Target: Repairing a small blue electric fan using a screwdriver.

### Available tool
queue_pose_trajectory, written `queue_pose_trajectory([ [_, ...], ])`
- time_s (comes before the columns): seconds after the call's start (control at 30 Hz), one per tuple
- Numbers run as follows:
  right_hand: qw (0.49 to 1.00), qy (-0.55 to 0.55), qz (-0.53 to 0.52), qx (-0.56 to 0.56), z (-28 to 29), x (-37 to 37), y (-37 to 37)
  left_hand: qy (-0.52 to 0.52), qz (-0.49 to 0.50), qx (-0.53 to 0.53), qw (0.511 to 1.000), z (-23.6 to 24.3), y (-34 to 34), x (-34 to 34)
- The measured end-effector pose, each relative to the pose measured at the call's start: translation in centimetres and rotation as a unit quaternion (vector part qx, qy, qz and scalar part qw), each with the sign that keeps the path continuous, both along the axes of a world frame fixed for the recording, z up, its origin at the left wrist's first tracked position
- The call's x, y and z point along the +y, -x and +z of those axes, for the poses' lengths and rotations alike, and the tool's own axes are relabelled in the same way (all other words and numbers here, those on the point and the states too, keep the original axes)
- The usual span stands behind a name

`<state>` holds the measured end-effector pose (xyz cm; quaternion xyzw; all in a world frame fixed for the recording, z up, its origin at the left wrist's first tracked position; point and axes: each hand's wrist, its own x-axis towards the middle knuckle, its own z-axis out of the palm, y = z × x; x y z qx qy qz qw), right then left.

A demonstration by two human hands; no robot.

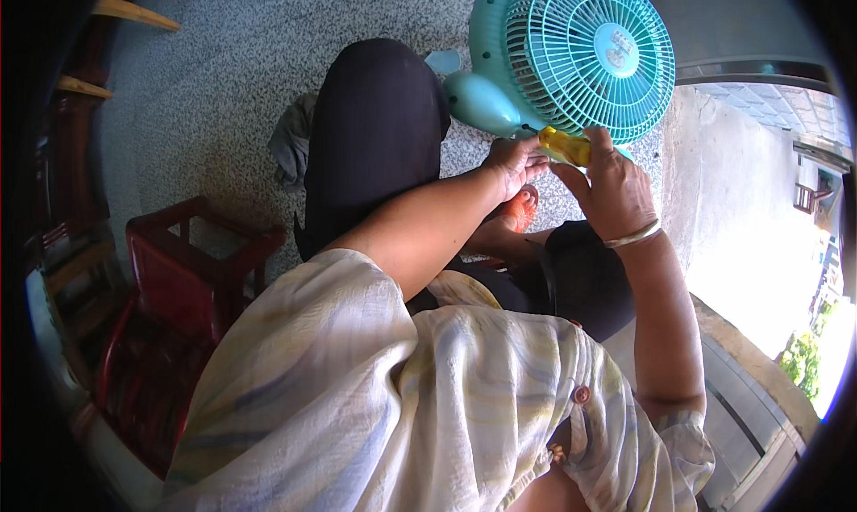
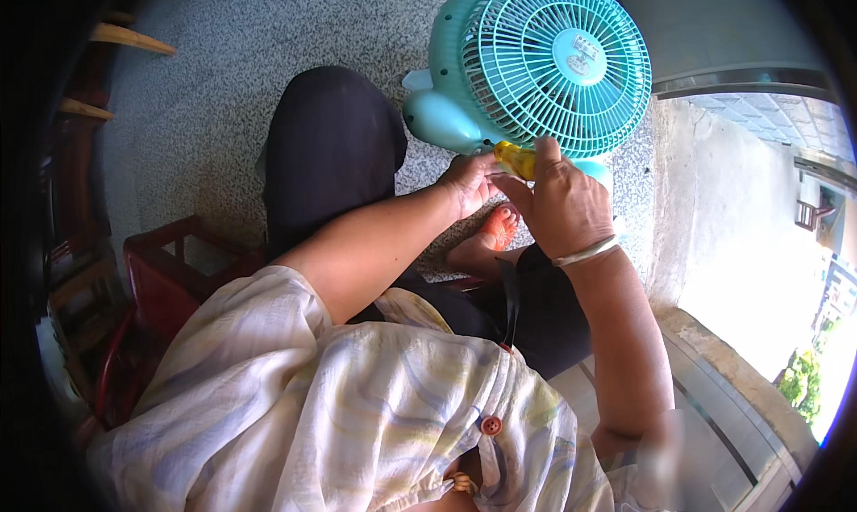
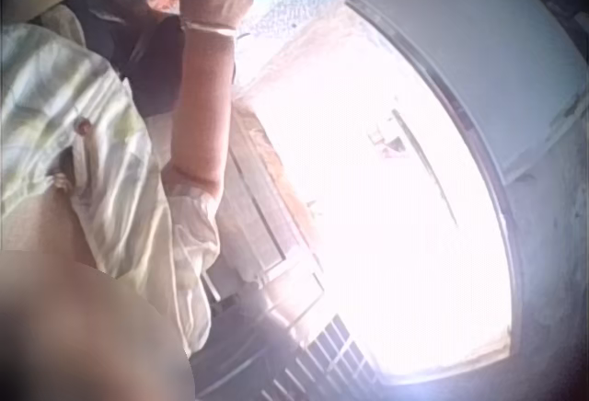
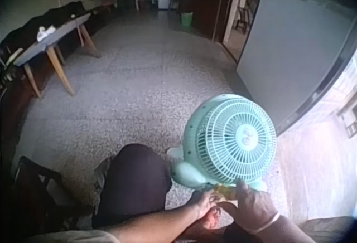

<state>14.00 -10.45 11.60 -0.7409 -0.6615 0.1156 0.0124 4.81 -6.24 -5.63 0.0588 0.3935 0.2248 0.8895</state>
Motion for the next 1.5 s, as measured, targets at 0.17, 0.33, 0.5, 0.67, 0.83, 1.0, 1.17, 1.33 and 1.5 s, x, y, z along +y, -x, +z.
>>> queue_pose_trajectory([
  [0.17,0.995,-0.062,0.075,-0.019,-0.6,-0.3,0.0,-0.010,0.008,-0.009,1.000,0.5,-0.2,-0.2],
  [0.33,0.998,0.001,-0.025,-0.065,-0.6,0.3,0.3,-0.008,-0.008,-0.026,1.000,-0.6,-0.2,-0.1],
  [0.5,0.993,-0.063,0.098,0.020,1.1,0.3,0.0,-0.015,-0.018,-0.013,1.000,-0.6,-0.1,0.0],
  [0.67,0.997,-0.008,0.036,-0.061,0.6,0.8,0.5,-0.002,-0.013,-0.026,1.000,-0.7,-0.6,-0.1],
  [0.83,0.998,-0.013,0.056,0.037,1.2,0.3,0.3,-0.004,-0.002,-0.027,1.000,-1.6,-0.4,0.0],
  [1.0,0.998,0.004,0.061,0.017,0.0,0.4,-0.1,0.002,0.006,-0.017,1.000,-0.8,-0.3,-0.1],
  [1.17,0.999,0.026,-0.029,-0.030,0.0,0.4,0.5,-0.004,0.006,-0.032,0.999,-0.8,-0.3,0.0],
  [1.33,0.991,-0.061,0.107,0.050,0.0,0.2,0.0,-0.017,-0.012,-0.023,1.000,-0.9,-0.1,0.0],
  [1.5,0.998,-0.044,0.021,0.042,-0.9,0.2,0.3,-0.005,0.004,-0.027,1.000,-0.6,-0.4,0.0],
])
